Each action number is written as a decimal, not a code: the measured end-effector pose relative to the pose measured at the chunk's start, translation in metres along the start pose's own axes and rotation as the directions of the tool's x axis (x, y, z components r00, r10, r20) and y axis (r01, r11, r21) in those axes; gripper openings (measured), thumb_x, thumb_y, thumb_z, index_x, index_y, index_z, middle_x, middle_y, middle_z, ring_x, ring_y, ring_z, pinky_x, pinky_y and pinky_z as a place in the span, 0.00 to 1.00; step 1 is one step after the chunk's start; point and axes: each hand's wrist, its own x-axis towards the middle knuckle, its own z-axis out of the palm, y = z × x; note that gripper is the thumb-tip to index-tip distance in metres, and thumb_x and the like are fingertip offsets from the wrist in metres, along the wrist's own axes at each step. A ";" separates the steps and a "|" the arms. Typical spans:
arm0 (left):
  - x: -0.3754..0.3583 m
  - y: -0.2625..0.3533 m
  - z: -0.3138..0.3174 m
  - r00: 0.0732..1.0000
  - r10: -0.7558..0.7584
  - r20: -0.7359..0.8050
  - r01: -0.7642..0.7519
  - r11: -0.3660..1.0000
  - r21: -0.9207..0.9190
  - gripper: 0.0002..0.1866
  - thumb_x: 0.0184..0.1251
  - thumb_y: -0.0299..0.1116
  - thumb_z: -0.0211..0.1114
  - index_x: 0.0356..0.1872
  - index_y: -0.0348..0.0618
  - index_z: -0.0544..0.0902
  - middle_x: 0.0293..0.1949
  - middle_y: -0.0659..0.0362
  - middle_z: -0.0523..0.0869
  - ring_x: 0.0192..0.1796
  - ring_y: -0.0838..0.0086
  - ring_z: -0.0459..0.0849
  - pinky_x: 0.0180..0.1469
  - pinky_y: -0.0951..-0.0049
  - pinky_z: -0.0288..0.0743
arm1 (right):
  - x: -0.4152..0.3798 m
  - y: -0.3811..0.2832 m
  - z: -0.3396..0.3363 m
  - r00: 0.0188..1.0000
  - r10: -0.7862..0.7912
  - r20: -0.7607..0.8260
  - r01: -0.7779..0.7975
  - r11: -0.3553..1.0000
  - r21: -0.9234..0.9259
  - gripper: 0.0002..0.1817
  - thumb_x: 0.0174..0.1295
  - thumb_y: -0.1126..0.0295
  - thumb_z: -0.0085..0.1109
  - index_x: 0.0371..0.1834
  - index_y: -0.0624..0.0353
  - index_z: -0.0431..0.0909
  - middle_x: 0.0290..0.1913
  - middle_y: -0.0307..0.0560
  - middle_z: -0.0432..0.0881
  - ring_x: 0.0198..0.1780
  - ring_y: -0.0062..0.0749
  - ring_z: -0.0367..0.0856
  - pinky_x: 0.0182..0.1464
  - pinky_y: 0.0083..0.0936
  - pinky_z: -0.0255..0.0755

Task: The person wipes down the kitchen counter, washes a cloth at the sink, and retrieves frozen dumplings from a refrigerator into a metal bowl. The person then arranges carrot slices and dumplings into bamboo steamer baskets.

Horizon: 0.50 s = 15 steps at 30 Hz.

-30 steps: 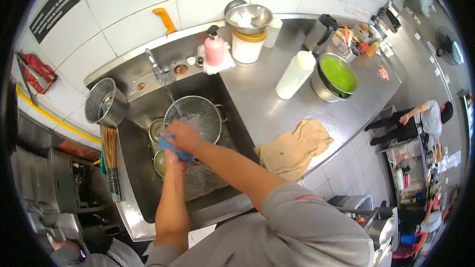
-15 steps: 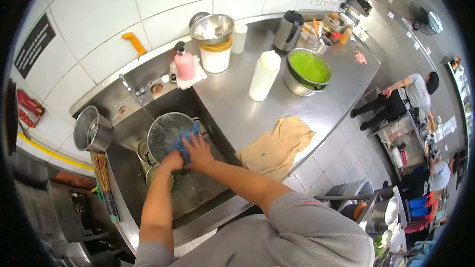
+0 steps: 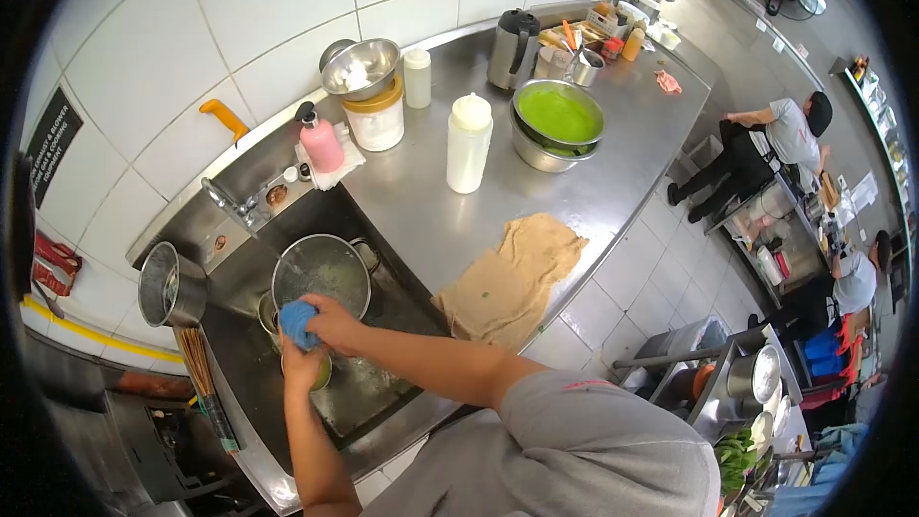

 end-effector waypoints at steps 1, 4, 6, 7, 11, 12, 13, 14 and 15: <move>0.000 -0.001 0.010 1.000 -0.009 0.018 0.012 0.984 -0.179 0.44 0.56 0.23 0.78 0.77 0.38 0.71 0.72 0.43 0.81 0.73 0.52 0.81 0.74 0.58 0.73 | 0.004 0.022 -0.002 0.990 -0.137 0.026 0.108 0.874 0.473 0.29 0.58 0.77 0.66 0.66 0.60 0.80 0.54 0.57 0.87 0.57 0.36 0.87 0.64 0.33 0.80; 0.005 0.012 0.003 0.995 -0.094 0.045 0.100 0.986 -0.131 0.38 0.54 0.21 0.74 0.71 0.37 0.77 0.64 0.44 0.87 0.67 0.53 0.86 0.70 0.60 0.76 | -0.010 0.024 -0.039 0.987 0.059 -0.150 0.006 0.916 0.402 0.41 0.57 0.76 0.70 0.78 0.63 0.68 0.63 0.60 0.84 0.64 0.45 0.85 0.70 0.37 0.77; 0.002 0.048 -0.008 0.993 -0.059 0.101 0.056 0.998 0.032 0.32 0.53 0.20 0.70 0.65 0.36 0.82 0.59 0.45 0.88 0.61 0.54 0.88 0.67 0.61 0.79 | -0.025 0.044 -0.075 0.978 -0.133 -0.159 0.084 0.955 -0.284 0.45 0.58 0.75 0.71 0.82 0.58 0.63 0.65 0.58 0.82 0.66 0.46 0.83 0.71 0.38 0.76; -0.001 0.054 -0.003 0.993 -0.053 0.102 0.050 0.998 0.033 0.32 0.53 0.20 0.70 0.65 0.36 0.82 0.59 0.45 0.88 0.61 0.54 0.88 0.67 0.61 0.79 | -0.030 0.051 -0.084 0.958 -0.284 -0.032 0.132 0.539 -0.832 0.49 0.60 0.74 0.72 0.86 0.52 0.58 0.68 0.57 0.80 0.68 0.46 0.81 0.73 0.39 0.75; -0.012 0.062 0.032 0.993 -0.032 0.114 0.095 0.788 -0.608 0.30 0.56 0.23 0.66 0.66 0.35 0.82 0.62 0.47 0.87 0.60 0.52 0.88 0.66 0.56 0.80 | -0.056 0.044 -0.073 0.848 -0.443 0.292 0.508 0.519 -0.688 0.54 0.59 0.71 0.77 0.88 0.53 0.53 0.73 0.59 0.77 0.73 0.51 0.78 0.74 0.45 0.74; -0.014 0.055 0.049 0.976 -0.173 0.130 0.192 0.417 -0.888 0.29 0.61 0.27 0.65 0.67 0.35 0.82 0.64 0.48 0.86 0.61 0.51 0.87 0.67 0.53 0.80 | -0.057 0.038 -0.067 0.930 -0.305 0.203 0.365 0.719 -0.591 0.53 0.60 0.71 0.77 0.87 0.55 0.55 0.74 0.61 0.76 0.75 0.52 0.76 0.76 0.46 0.71; -0.015 0.039 0.068 0.976 -0.176 0.130 0.194 0.421 -0.886 0.29 0.61 0.27 0.65 0.67 0.35 0.82 0.64 0.48 0.86 0.61 0.51 0.87 0.67 0.53 0.80 | -0.057 0.032 -0.061 0.980 -0.142 0.141 0.192 0.869 -0.457 0.51 0.61 0.70 0.77 0.86 0.56 0.56 0.75 0.62 0.76 0.76 0.53 0.75 0.78 0.47 0.68; -0.016 0.017 0.091 0.884 -0.416 0.212 0.294 0.144 -0.945 0.30 0.66 0.33 0.63 0.70 0.36 0.80 0.66 0.49 0.85 0.63 0.50 0.86 0.69 0.51 0.79 | -0.054 0.036 -0.056 0.979 -0.144 0.144 0.194 0.871 -0.452 0.51 0.61 0.70 0.77 0.86 0.56 0.56 0.75 0.62 0.76 0.76 0.53 0.75 0.78 0.47 0.68; -0.017 0.019 0.097 0.729 -0.595 0.339 0.307 -0.158 -0.938 0.31 0.71 0.39 0.60 0.73 0.36 0.78 0.68 0.49 0.84 0.65 0.50 0.85 0.71 0.48 0.78 | -0.049 0.043 -0.050 0.990 -0.138 0.021 0.137 0.925 -0.355 0.50 0.62 0.69 0.76 0.86 0.57 0.57 0.75 0.64 0.76 0.77 0.55 0.74 0.80 0.47 0.65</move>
